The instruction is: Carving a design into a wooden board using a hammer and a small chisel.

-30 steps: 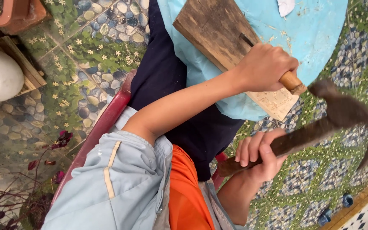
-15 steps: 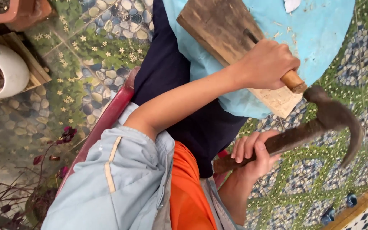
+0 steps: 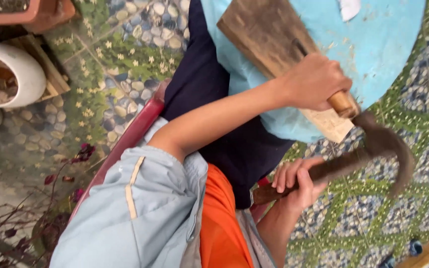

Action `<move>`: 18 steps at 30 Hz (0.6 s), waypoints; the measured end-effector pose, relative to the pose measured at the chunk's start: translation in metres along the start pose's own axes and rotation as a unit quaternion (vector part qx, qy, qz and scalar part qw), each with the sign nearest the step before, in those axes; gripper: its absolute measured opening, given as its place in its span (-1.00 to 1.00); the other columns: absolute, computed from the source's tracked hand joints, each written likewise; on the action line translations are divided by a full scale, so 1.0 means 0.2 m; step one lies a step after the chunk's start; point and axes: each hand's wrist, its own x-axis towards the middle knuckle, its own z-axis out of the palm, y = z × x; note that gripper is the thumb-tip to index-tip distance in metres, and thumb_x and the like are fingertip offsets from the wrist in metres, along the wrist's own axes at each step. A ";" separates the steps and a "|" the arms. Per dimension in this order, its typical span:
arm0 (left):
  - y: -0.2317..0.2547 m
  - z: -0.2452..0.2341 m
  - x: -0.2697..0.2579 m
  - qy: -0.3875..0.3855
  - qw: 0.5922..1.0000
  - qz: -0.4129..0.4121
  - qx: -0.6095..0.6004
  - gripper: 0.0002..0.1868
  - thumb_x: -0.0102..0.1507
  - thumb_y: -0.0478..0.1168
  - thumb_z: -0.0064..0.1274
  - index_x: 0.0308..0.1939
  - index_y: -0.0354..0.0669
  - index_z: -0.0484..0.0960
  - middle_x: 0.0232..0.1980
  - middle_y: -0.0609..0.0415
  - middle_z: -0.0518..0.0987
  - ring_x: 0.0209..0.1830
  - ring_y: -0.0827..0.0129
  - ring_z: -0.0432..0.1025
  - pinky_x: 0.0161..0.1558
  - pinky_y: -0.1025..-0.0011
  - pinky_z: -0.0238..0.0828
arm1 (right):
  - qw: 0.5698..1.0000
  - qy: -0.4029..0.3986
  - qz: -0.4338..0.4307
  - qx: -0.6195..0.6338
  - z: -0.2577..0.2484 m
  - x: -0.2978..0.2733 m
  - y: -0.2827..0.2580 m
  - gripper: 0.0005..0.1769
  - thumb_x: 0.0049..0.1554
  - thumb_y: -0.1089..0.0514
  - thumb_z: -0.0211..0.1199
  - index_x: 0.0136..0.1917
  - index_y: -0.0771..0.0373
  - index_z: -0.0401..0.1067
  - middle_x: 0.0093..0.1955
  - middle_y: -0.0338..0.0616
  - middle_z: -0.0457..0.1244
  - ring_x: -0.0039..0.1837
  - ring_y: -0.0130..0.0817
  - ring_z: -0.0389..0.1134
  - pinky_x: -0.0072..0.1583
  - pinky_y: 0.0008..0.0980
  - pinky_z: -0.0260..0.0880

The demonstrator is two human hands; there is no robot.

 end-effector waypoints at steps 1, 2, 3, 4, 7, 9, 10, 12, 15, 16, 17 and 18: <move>0.02 -0.02 -0.04 -0.004 1.000 -0.006 -0.006 -0.96 -0.08 -0.16 0.10 -0.60 0.09 0.54 -0.69 0.27 0.47 -0.72 0.41 0.40 -0.76 0.34 0.12 | 1.000 0.005 0.008 -0.001 0.01 -0.04 0.01 -0.81 0.26 0.18 0.08 -0.17 0.15 0.13 -0.49 -0.29 -0.05 -0.58 -0.45 0.01 -0.49 -0.46 0.11; 0.01 -0.02 -0.03 -0.006 1.000 -0.001 0.000 -0.95 -0.09 -0.17 0.09 -0.63 0.11 0.53 -0.70 0.28 0.45 -0.73 0.42 0.37 -0.76 0.34 0.10 | 1.000 -0.001 -0.011 0.014 0.01 -0.04 0.03 -0.84 0.28 0.19 0.07 -0.14 0.14 0.17 -0.47 -0.30 -0.02 -0.56 -0.45 0.05 -0.44 -0.46 0.18; 0.00 -0.03 -0.02 -0.008 1.000 0.005 0.006 -0.94 -0.11 -0.18 0.09 -0.66 0.13 0.52 -0.71 0.29 0.43 -0.73 0.43 0.34 -0.76 0.35 0.08 | 0.999 -0.008 -0.029 0.029 0.02 -0.04 0.05 -0.87 0.31 0.21 0.05 -0.12 0.13 0.20 -0.45 -0.30 0.01 -0.53 -0.46 0.09 -0.40 -0.46 0.25; -0.03 -0.03 -0.01 -0.009 1.000 0.003 0.012 -0.94 -0.11 -0.18 0.09 -0.66 0.13 0.52 -0.71 0.29 0.43 -0.73 0.43 0.34 -0.76 0.35 0.08 | 0.999 -0.012 -0.029 0.033 0.02 -0.02 0.06 -0.87 0.31 0.21 0.05 -0.12 0.13 0.20 -0.45 -0.30 0.01 -0.53 -0.46 0.09 -0.40 -0.46 0.25; 0.03 -0.02 -0.04 0.009 1.000 -0.005 -0.021 -0.96 -0.10 -0.22 0.05 -0.65 0.07 0.53 -0.73 0.27 0.43 -0.79 0.46 0.33 -0.77 0.42 0.09 | 0.999 0.049 0.007 -0.001 0.03 -0.09 0.04 -0.80 0.26 0.18 0.11 -0.19 0.17 0.17 -0.50 -0.28 -0.06 -0.59 -0.45 -0.01 -0.48 -0.46 0.10; 0.00 -0.04 -0.03 0.003 1.000 0.009 -0.005 -0.92 -0.12 -0.22 0.05 -0.68 0.11 0.50 -0.73 0.28 0.37 -0.78 0.47 0.25 -0.77 0.41 0.03 | 0.999 0.036 -0.034 0.018 0.03 -0.07 0.08 -0.82 0.27 0.18 0.09 -0.18 0.10 0.22 -0.51 -0.31 0.00 -0.56 -0.49 0.06 -0.44 -0.49 0.18; -0.02 -0.04 -0.02 0.002 1.000 0.005 -0.001 -0.92 -0.12 -0.22 0.05 -0.68 0.11 0.50 -0.73 0.28 0.37 -0.78 0.47 0.25 -0.77 0.41 0.03 | 0.999 0.032 -0.031 0.021 0.01 -0.06 0.08 -0.82 0.27 0.18 0.09 -0.18 0.10 0.22 -0.51 -0.31 0.00 -0.56 -0.49 0.06 -0.44 -0.49 0.18; -0.01 -0.01 -0.02 0.010 1.000 0.012 -0.005 -0.91 -0.18 -0.21 0.05 -0.69 0.11 0.44 -0.74 0.31 0.31 -0.78 0.50 0.17 -0.76 0.42 -0.03 | 1.000 0.006 -0.011 0.003 -0.04 -0.06 0.07 -0.83 0.29 0.17 0.09 -0.15 0.15 0.21 -0.48 -0.29 -0.02 -0.57 -0.44 0.04 -0.45 -0.45 0.20; 0.01 -0.06 -0.04 0.029 0.999 0.018 0.006 -0.77 -0.28 -0.27 -0.02 -0.73 0.11 0.22 -0.73 0.30 0.12 -0.74 0.49 -0.04 -0.69 0.41 -0.21 | 0.999 0.012 -0.032 0.036 -0.01 -0.08 0.08 -0.83 0.28 0.19 0.09 -0.18 0.11 0.26 -0.50 -0.30 0.03 -0.56 -0.48 0.07 -0.46 -0.50 0.16; 0.00 -0.06 -0.04 0.028 0.999 0.013 0.008 -0.77 -0.28 -0.27 -0.02 -0.73 0.11 0.22 -0.73 0.30 0.12 -0.74 0.49 -0.04 -0.69 0.41 -0.21 | 0.999 0.010 -0.026 0.038 -0.03 -0.09 0.08 -0.83 0.28 0.19 0.09 -0.18 0.11 0.26 -0.50 -0.30 0.03 -0.56 -0.48 0.07 -0.46 -0.50 0.16; -0.01 -0.07 -0.04 0.034 0.999 0.014 0.010 -0.81 -0.27 -0.26 -0.06 -0.73 0.12 0.26 -0.74 0.31 0.15 -0.76 0.49 -0.02 -0.70 0.42 -0.18 | 1.000 0.014 -0.013 0.019 -0.05 -0.10 0.09 -0.84 0.28 0.18 0.09 -0.16 0.15 0.21 -0.50 -0.27 -0.01 -0.57 -0.44 0.04 -0.47 -0.46 0.15; 0.00 -0.06 -0.02 0.040 0.999 0.025 0.006 -0.85 -0.26 -0.26 -0.09 -0.73 0.12 0.29 -0.74 0.31 0.17 -0.77 0.50 0.01 -0.71 0.42 -0.16 | 1.000 0.025 -0.008 -0.003 -0.07 -0.10 0.10 -0.83 0.27 0.17 0.08 -0.13 0.19 0.17 -0.49 -0.24 -0.04 -0.58 -0.41 0.01 -0.48 -0.43 0.14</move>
